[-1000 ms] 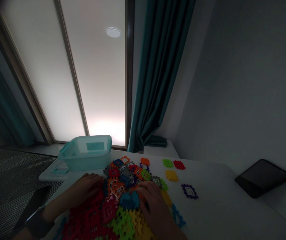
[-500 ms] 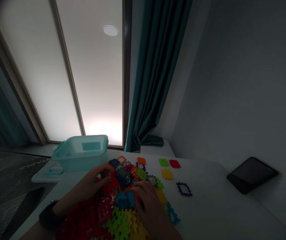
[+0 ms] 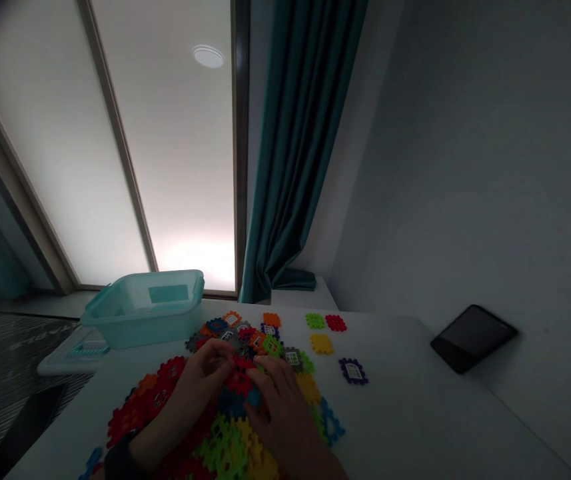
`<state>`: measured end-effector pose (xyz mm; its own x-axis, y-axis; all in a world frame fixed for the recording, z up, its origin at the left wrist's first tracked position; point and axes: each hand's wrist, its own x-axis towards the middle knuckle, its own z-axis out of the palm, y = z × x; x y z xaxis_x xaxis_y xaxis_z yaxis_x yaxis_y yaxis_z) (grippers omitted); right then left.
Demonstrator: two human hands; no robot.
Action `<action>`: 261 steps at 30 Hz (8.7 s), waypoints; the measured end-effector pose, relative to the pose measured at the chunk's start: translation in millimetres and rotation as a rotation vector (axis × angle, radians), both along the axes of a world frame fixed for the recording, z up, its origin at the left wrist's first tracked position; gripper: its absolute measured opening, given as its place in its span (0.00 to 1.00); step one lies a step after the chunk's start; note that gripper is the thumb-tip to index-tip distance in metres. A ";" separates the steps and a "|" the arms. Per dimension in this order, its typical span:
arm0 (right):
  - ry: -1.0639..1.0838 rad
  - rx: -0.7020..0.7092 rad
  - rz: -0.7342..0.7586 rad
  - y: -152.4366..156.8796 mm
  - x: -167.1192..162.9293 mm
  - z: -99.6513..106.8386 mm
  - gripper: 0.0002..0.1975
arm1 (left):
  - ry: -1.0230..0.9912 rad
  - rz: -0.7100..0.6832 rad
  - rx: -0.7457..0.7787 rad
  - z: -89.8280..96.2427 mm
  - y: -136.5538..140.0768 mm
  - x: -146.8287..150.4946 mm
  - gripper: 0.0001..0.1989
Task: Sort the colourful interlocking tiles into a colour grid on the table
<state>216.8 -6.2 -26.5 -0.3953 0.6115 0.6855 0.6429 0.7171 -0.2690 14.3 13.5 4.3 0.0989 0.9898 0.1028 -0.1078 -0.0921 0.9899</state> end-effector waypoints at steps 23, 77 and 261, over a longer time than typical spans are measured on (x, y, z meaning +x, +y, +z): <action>0.147 -0.025 0.054 -0.6 2.6 7.4 0.09 | 0.746 0.002 0.788 -4.1 -13.6 -21.7 0.05; 0.447 -0.547 0.010 -4.8 -3.2 12.5 0.17 | 0.493 -0.268 0.273 11.5 -15.0 -23.4 0.18; -0.048 -0.382 -0.244 75.4 128.1 8.8 0.13 | 1.199 -0.294 0.679 21.9 32.5 82.9 0.12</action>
<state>345.0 69.3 -17.6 -0.2342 0.8961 0.3770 0.7989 0.3984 -0.4505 97.2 45.9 26.2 0.6569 0.7104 0.2525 0.6589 -0.7037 0.2657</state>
